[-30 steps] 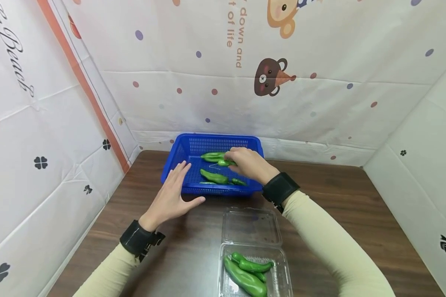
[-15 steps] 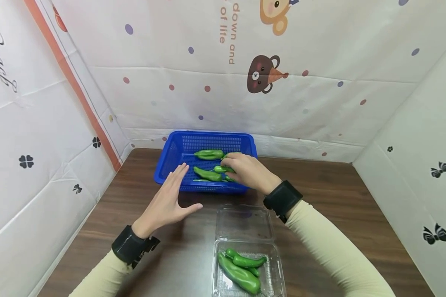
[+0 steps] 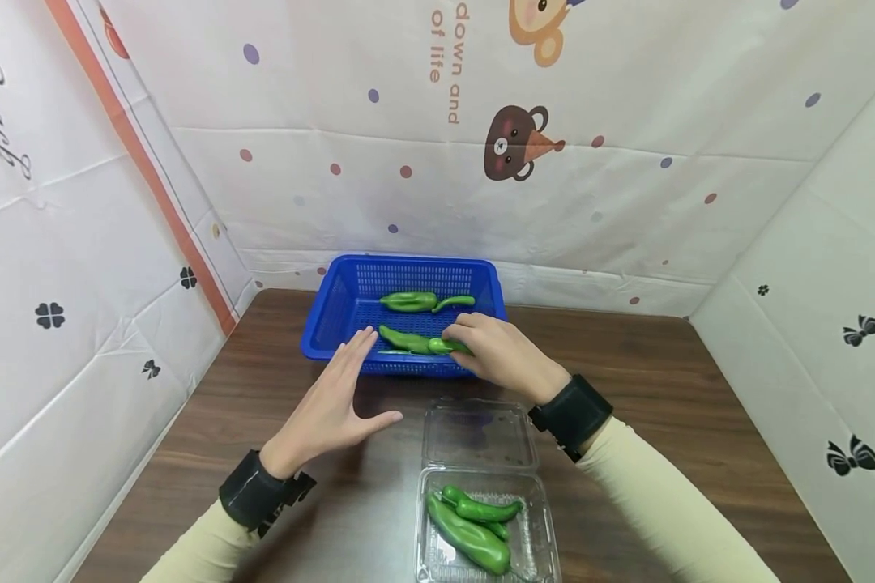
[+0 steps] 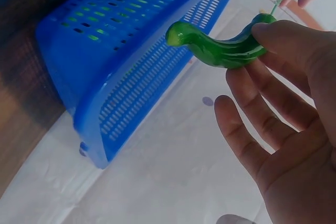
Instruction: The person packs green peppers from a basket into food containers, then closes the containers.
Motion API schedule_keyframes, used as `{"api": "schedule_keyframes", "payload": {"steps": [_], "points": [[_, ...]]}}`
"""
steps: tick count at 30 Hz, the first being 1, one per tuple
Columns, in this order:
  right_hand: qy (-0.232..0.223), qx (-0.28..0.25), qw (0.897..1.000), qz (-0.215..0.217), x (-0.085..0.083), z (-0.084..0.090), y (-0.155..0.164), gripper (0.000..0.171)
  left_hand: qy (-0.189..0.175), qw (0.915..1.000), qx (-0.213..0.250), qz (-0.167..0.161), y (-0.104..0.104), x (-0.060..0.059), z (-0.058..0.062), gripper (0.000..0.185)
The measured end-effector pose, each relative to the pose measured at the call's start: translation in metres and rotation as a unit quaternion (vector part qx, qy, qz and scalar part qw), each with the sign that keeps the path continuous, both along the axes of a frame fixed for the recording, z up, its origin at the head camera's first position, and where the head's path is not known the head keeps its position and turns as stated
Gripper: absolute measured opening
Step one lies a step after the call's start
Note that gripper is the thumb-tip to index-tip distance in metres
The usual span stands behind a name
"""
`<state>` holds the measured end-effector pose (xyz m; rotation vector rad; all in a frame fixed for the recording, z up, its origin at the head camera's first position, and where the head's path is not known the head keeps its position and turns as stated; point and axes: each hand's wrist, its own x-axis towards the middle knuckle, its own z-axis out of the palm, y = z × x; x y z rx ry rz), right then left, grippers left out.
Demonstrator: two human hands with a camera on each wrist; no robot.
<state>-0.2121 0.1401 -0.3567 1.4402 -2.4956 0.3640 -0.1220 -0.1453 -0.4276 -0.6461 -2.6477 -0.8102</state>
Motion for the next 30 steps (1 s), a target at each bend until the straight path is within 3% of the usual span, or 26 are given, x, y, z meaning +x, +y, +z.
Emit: {"api": "schedule_keyframes", "payload": {"steps": [9,30], "points": [[-0.003,-0.015,1.0,0.005,0.02,-0.011,0.016,0.025,0.003,0.9998,-0.01,-0.017,0.007,0.011,-0.005,0.115],[0.035,-0.037,0.999,0.013,0.051,-0.028,0.038,0.033,0.027,0.997,-0.022,-0.069,0.026,0.029,-0.014,0.116]]}}
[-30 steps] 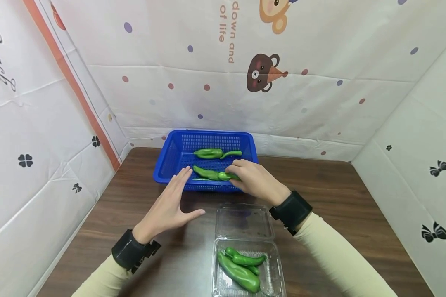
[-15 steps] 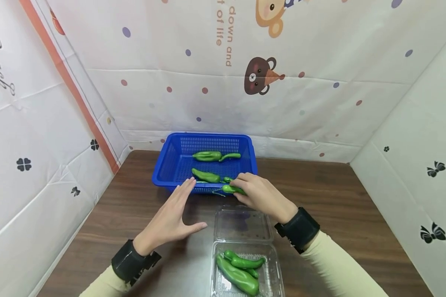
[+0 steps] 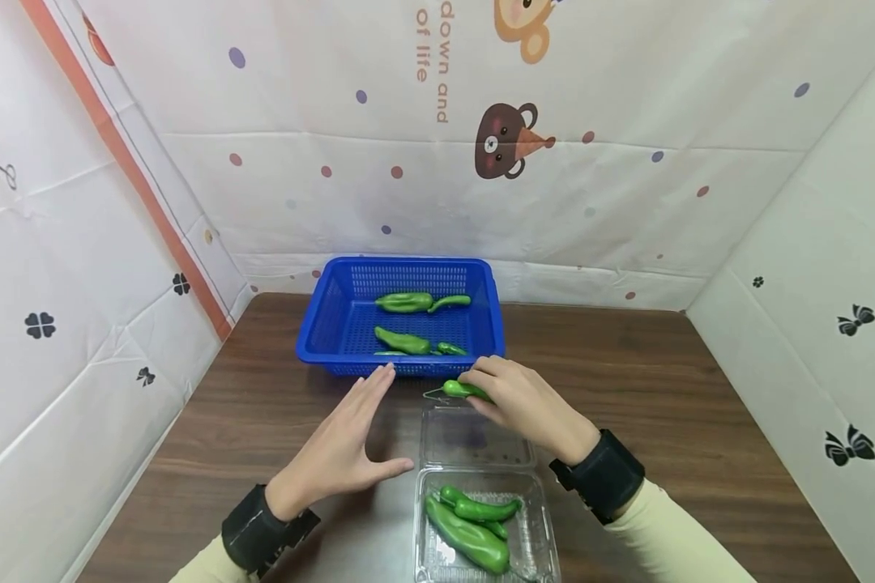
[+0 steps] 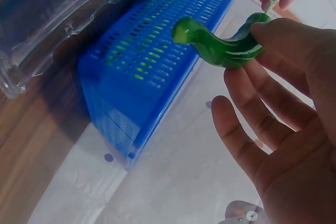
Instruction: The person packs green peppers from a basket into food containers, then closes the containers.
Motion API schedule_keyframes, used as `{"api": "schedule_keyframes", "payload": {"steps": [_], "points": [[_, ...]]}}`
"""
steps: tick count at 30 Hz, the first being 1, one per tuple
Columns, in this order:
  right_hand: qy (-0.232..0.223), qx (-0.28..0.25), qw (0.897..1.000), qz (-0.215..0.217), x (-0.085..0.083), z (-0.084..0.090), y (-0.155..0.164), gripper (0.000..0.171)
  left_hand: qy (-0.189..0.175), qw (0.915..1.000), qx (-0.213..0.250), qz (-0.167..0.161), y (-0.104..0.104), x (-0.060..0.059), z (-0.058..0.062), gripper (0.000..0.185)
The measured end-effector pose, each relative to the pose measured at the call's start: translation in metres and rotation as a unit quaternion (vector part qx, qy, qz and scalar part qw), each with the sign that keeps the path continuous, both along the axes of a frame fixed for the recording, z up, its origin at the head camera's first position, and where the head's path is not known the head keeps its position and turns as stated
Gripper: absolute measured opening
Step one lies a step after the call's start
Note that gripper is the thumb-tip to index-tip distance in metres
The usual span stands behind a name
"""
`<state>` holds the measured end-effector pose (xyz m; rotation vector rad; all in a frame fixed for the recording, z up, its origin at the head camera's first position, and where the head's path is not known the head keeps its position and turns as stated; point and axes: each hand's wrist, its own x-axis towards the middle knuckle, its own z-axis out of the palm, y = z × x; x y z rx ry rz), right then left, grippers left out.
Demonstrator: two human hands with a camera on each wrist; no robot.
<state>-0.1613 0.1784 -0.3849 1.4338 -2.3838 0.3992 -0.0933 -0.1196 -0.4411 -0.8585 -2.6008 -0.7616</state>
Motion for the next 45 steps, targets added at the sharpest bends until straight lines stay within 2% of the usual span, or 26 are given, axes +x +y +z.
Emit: {"api": "schedule_keyframes", "payload": {"steps": [6,12,18,22,26,33,39,45], "points": [[0.003,-0.01,1.0,0.004,0.01,-0.003,0.005,0.038,-0.025,0.9996,-0.01,-0.01,0.004,0.008,-0.001,0.117],[-0.01,-0.009,1.0,-0.009,0.022,-0.006,0.009,0.04,-0.026,0.9989,-0.028,-0.029,0.008,0.016,-0.006,0.118],[-0.021,-0.007,1.0,-0.021,0.033,-0.009,0.011,0.042,-0.028,0.9986,-0.032,-0.032,0.011,0.022,-0.011,0.117],[-0.026,-0.012,0.999,-0.019,0.04,-0.013,0.015,0.027,-0.033,0.9982,-0.036,-0.035,0.012,0.027,-0.015,0.117],[-0.026,-0.016,0.999,-0.02,0.048,-0.017,0.018,0.053,-0.031,0.9979,-0.032,-0.048,0.014,0.032,-0.02,0.118],[-0.017,-0.023,0.999,-0.02,0.057,-0.019,0.017,0.056,-0.035,0.9973,-0.03,-0.057,0.016,0.039,-0.026,0.118],[-0.022,-0.022,0.999,-0.021,0.065,-0.022,0.02,0.043,-0.029,0.9974,-0.03,-0.059,0.017,0.043,-0.029,0.12],[-0.034,-0.02,0.999,-0.027,0.07,-0.026,0.022,0.054,-0.05,0.9955,-0.045,-0.067,0.019,0.047,-0.034,0.121]]}}
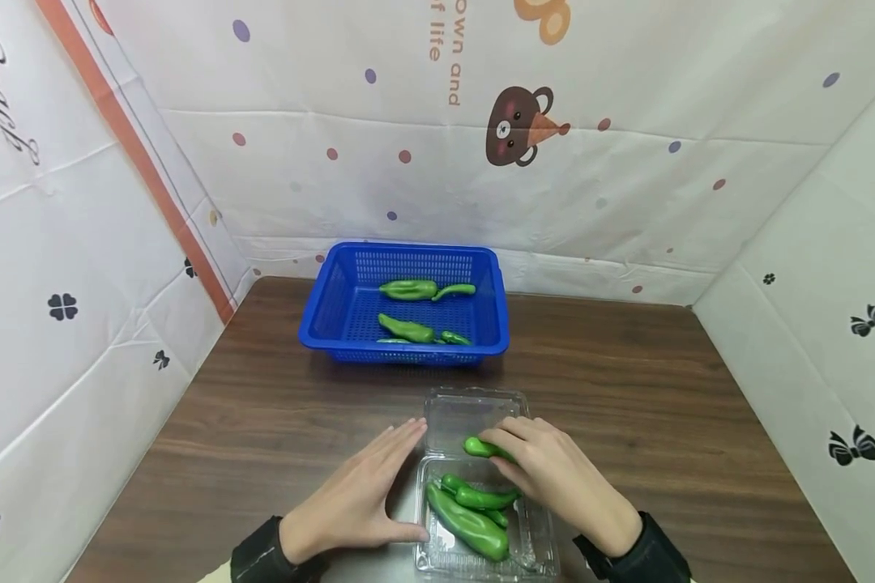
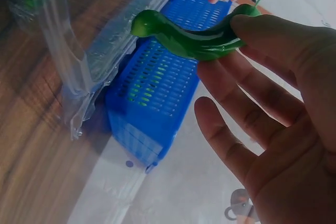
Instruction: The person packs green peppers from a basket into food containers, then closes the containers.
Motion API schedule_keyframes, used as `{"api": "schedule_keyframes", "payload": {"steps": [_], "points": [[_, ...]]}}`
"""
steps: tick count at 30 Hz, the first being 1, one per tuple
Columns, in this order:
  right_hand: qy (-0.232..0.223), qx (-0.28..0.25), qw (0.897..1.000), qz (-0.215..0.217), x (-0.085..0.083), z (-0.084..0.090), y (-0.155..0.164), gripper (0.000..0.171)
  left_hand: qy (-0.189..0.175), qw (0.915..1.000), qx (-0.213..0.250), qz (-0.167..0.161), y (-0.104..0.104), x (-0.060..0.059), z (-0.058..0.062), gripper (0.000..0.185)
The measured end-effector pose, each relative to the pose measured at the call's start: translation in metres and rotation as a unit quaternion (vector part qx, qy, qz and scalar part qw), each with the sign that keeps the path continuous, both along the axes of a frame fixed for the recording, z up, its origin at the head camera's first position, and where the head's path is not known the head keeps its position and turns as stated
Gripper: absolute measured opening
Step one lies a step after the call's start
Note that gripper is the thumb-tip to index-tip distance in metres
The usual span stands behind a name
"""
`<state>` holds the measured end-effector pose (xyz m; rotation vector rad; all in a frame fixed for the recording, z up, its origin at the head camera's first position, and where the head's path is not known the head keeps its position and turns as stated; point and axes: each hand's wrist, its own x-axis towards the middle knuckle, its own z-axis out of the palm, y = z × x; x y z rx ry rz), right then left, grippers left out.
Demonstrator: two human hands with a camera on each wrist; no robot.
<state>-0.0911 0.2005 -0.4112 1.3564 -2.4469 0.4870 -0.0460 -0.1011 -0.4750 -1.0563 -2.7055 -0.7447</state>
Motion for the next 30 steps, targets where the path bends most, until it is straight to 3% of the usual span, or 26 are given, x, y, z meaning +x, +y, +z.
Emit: {"api": "schedule_keyframes", "payload": {"steps": [8,13,18,30], "points": [[-0.012,0.009,1.0,0.008,0.003,-0.002,0.002,0.05,-0.011,0.9997,-0.015,-0.015,0.001,0.001,-0.006,0.118],[-0.01,0.017,1.0,0.015,0.005,-0.006,0.002,0.022,-0.005,0.9995,-0.015,-0.026,0.001,0.002,-0.008,0.12],[-0.014,0.029,0.999,0.021,0.009,-0.011,-0.005,0.045,-0.012,0.9993,-0.014,-0.034,0.0,0.003,-0.01,0.117],[0.029,0.072,0.997,0.014,0.019,-0.028,-0.017,0.04,-0.035,0.9986,-0.013,-0.037,-0.002,0.005,-0.014,0.113]]}}
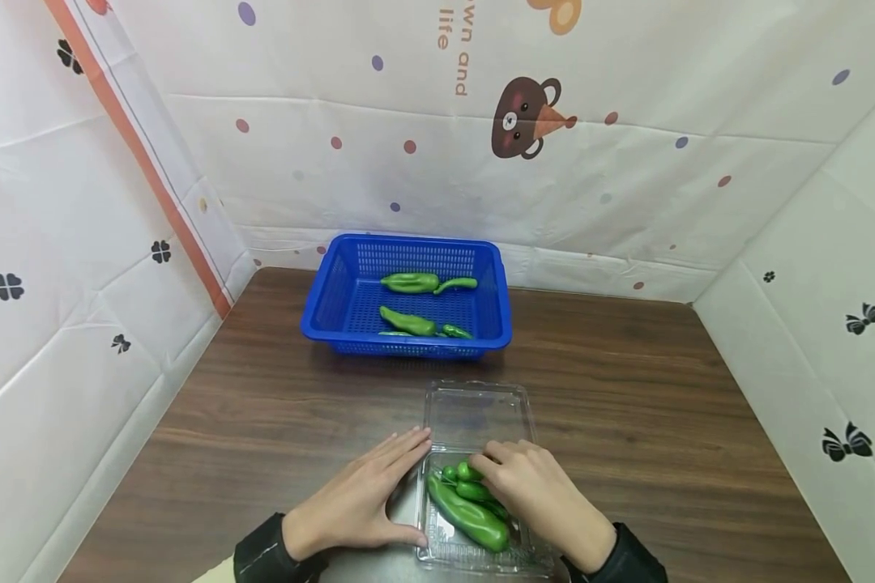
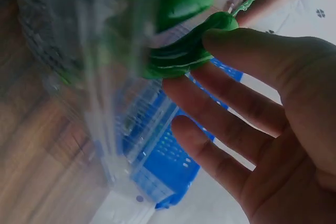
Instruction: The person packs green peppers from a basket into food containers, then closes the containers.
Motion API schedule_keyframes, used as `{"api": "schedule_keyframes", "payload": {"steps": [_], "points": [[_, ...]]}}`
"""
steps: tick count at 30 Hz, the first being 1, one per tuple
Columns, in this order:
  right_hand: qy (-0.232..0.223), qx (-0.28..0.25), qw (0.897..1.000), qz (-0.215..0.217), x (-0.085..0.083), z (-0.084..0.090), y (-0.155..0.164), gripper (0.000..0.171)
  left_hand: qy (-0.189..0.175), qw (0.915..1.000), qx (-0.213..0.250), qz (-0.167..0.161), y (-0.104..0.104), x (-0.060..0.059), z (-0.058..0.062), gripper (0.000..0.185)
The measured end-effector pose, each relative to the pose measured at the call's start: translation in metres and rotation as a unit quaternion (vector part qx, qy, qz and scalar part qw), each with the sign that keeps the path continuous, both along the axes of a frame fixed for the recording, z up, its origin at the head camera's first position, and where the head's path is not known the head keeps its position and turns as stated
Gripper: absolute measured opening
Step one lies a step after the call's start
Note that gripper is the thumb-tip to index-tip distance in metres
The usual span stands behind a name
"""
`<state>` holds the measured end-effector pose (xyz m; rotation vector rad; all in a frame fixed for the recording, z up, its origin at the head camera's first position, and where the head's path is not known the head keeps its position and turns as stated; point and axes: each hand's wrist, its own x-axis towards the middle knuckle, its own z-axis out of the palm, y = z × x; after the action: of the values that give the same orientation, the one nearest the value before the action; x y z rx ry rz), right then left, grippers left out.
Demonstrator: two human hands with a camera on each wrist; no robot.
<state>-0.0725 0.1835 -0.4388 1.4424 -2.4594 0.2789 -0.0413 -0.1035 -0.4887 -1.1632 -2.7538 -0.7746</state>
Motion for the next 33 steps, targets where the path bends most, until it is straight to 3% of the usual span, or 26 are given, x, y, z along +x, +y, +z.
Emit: {"api": "schedule_keyframes", "payload": {"steps": [4,11,17,27,33], "points": [[0.005,0.008,1.0,-0.009,0.001,-0.004,-0.002,0.037,0.002,1.0,-0.001,-0.001,0.0,0.0,0.0,0.113],[-0.038,0.02,0.998,-0.04,0.005,-0.005,-0.002,0.026,0.009,0.9999,-0.006,0.004,0.0,0.0,-0.001,0.114],[-0.017,0.02,0.999,-0.034,0.005,-0.01,-0.003,0.022,0.007,1.0,-0.005,0.002,-0.001,0.0,-0.001,0.114],[-0.072,0.03,0.996,-0.039,0.007,-0.013,-0.002,0.013,0.011,0.9999,0.0,0.001,-0.001,0.0,-0.003,0.114],[-0.08,0.043,0.995,-0.042,0.006,-0.012,-0.001,0.014,0.014,0.9999,0.002,0.0,-0.001,0.0,-0.003,0.114]]}}
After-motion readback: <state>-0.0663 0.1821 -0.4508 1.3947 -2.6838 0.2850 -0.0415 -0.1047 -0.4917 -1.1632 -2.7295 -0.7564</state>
